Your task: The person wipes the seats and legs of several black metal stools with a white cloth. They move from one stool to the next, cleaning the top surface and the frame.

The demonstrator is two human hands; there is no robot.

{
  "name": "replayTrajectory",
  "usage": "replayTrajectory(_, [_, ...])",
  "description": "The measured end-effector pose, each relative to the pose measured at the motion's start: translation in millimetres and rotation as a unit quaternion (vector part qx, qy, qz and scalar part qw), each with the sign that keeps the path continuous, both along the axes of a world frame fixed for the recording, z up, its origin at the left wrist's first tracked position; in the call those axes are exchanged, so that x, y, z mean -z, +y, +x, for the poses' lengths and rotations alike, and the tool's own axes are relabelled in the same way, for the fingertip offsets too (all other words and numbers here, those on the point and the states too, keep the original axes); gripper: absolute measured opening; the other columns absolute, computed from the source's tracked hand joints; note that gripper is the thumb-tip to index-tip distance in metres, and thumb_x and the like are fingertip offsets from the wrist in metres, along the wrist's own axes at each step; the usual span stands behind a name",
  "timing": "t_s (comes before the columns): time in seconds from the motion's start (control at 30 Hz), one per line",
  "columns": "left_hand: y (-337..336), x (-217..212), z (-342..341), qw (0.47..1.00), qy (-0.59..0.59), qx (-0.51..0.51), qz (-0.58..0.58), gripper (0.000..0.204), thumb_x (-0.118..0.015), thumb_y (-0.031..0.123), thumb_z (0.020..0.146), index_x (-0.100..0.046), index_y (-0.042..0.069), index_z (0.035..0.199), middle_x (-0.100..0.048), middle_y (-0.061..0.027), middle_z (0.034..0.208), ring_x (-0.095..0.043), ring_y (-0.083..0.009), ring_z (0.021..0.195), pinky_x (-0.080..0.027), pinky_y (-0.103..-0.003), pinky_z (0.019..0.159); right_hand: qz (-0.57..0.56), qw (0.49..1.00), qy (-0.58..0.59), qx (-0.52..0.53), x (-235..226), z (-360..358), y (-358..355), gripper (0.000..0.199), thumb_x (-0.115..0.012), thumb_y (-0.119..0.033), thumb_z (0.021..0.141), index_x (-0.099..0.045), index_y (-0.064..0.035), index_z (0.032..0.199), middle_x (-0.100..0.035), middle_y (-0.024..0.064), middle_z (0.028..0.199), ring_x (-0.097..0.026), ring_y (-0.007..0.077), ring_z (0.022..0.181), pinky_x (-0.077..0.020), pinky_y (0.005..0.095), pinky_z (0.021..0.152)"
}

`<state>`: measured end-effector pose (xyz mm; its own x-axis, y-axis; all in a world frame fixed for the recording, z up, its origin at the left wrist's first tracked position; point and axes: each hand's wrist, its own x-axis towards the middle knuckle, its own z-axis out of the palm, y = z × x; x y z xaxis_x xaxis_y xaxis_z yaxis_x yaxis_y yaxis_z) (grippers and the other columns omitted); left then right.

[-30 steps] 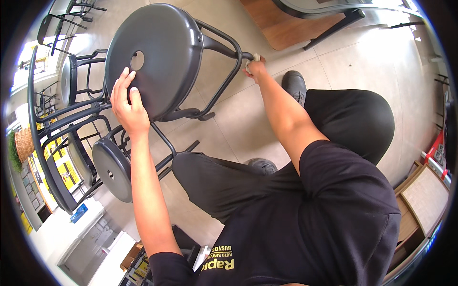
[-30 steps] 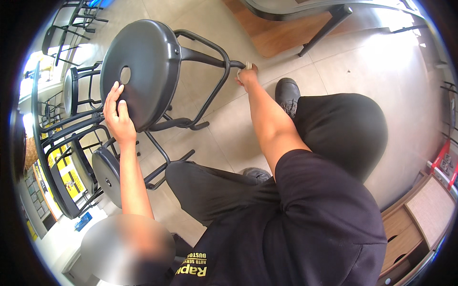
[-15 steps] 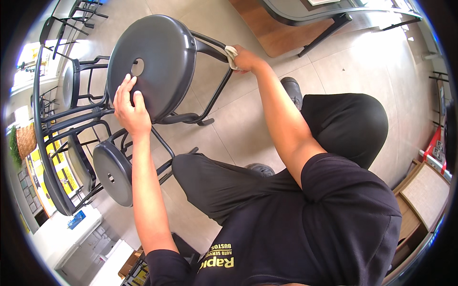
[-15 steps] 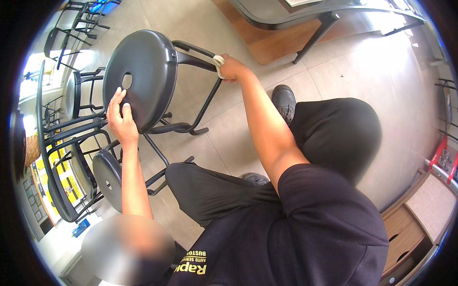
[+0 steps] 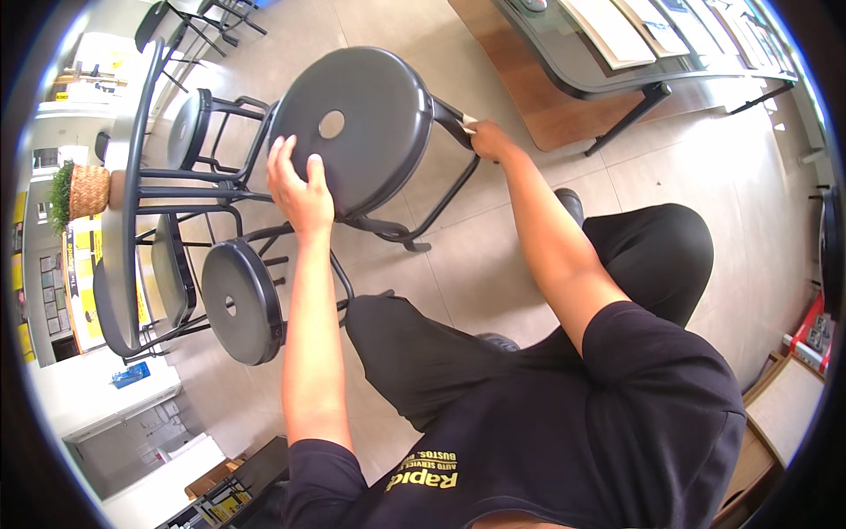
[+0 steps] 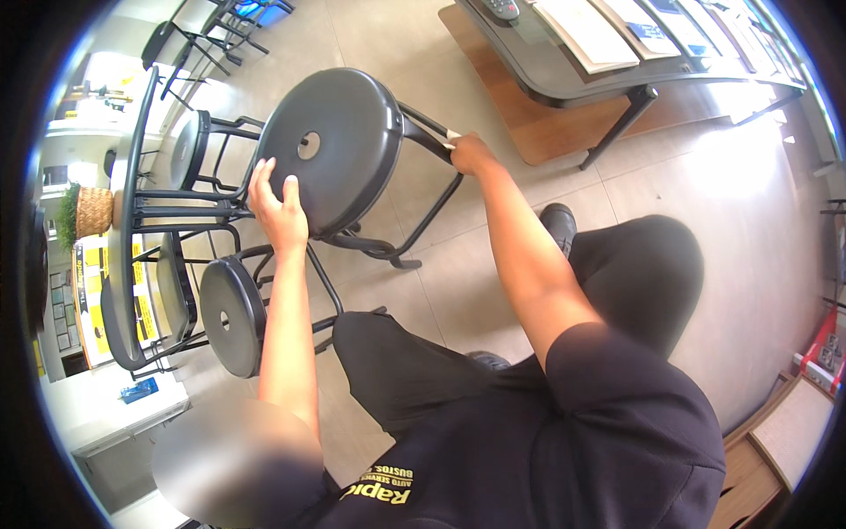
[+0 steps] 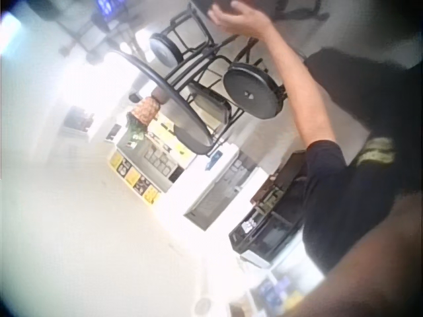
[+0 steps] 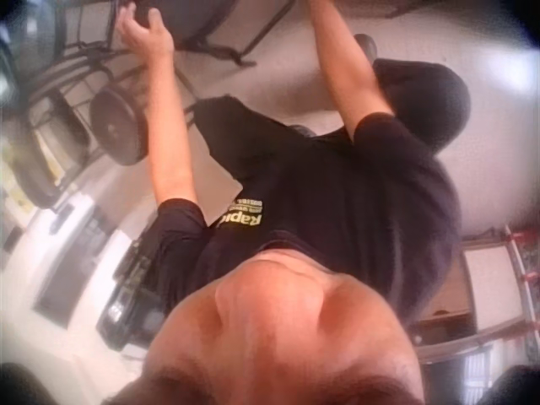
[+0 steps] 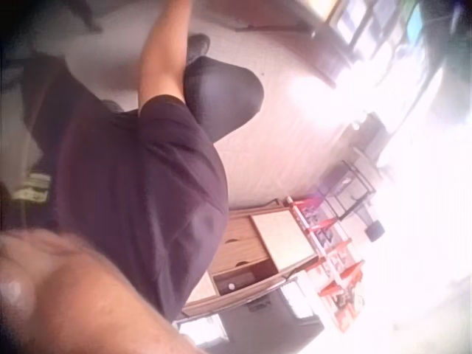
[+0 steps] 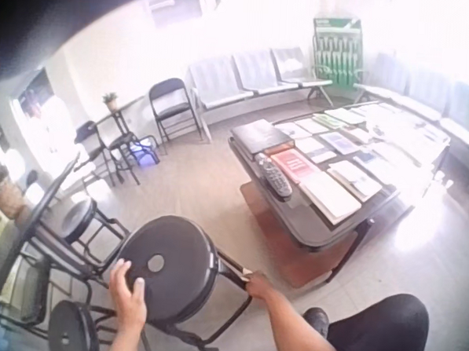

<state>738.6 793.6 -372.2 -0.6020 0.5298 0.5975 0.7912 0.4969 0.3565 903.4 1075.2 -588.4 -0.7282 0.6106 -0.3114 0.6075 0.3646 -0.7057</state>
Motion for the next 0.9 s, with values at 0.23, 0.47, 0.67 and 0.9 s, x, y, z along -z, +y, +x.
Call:
replayTrajectory(0.23, [-7.0, -17.3, -48.9, 0.767, -0.581, -0.167, 0.214, 0.062, -0.058, 0.051, 0.108, -0.058, 0.003, 0.146, -0.065, -0.0161, 0.143, -0.066, -0.0336, 0.128, -0.055, -0.054, 0.104, -0.024, 0.974, 0.194, 0.115, -57.4, -9.7, 35.5, 0.036, -0.060, -0.025, 0.101, -0.074, -0.0070, 0.128, -0.075, 0.0197, 0.126, -0.071, 0.0358, 0.117, -0.0560, 0.0447, 0.098])
replayTrajectory(0.47, [-24.0, -27.4, -68.6, 0.734, -0.632, -0.184, 0.168, 0.067, -0.057, 0.057, 0.107, -0.057, 0.004, 0.148, -0.064, -0.0167, 0.145, -0.065, -0.0345, 0.129, -0.054, -0.058, 0.105, -0.442, 0.816, 0.343, 0.142, -168.8, -43.6, -20.3, 0.046, -0.052, -0.038, 0.109, -0.074, 0.0015, 0.118, -0.073, 0.0093, 0.103, -0.067, 0.0198, 0.094, -0.0528, 0.0379, 0.088])
replayTrajectory(0.67, [-18.5, -19.4, -101.1, 0.758, -0.608, -0.180, 0.152, 0.074, -0.061, 0.062, 0.103, -0.059, 0.000, 0.144, -0.064, -0.0175, 0.146, -0.063, -0.0349, 0.131, -0.051, -0.053, 0.111, -0.295, 0.870, 0.355, 0.175, -184.1, -13.7, -58.0, 0.048, -0.053, -0.039, 0.104, -0.073, 0.0043, 0.108, -0.075, 0.0159, 0.094, -0.070, 0.0241, 0.089, -0.0523, 0.0415, 0.086])
replayTrajectory(0.9, [42.0, -56.4, -118.6, 0.824, -0.559, -0.094, -0.005, 0.077, -0.061, 0.065, 0.102, -0.065, -0.003, 0.138, -0.072, -0.0164, 0.129, -0.070, -0.0278, 0.118, -0.055, -0.044, 0.104, -0.231, 0.820, 0.409, 0.326, -194.6, 22.8, -125.3, 0.043, -0.049, -0.035, 0.108, -0.065, 0.0036, 0.101, -0.068, 0.0242, 0.089, -0.067, 0.0433, 0.087, -0.0507, 0.0505, 0.082])
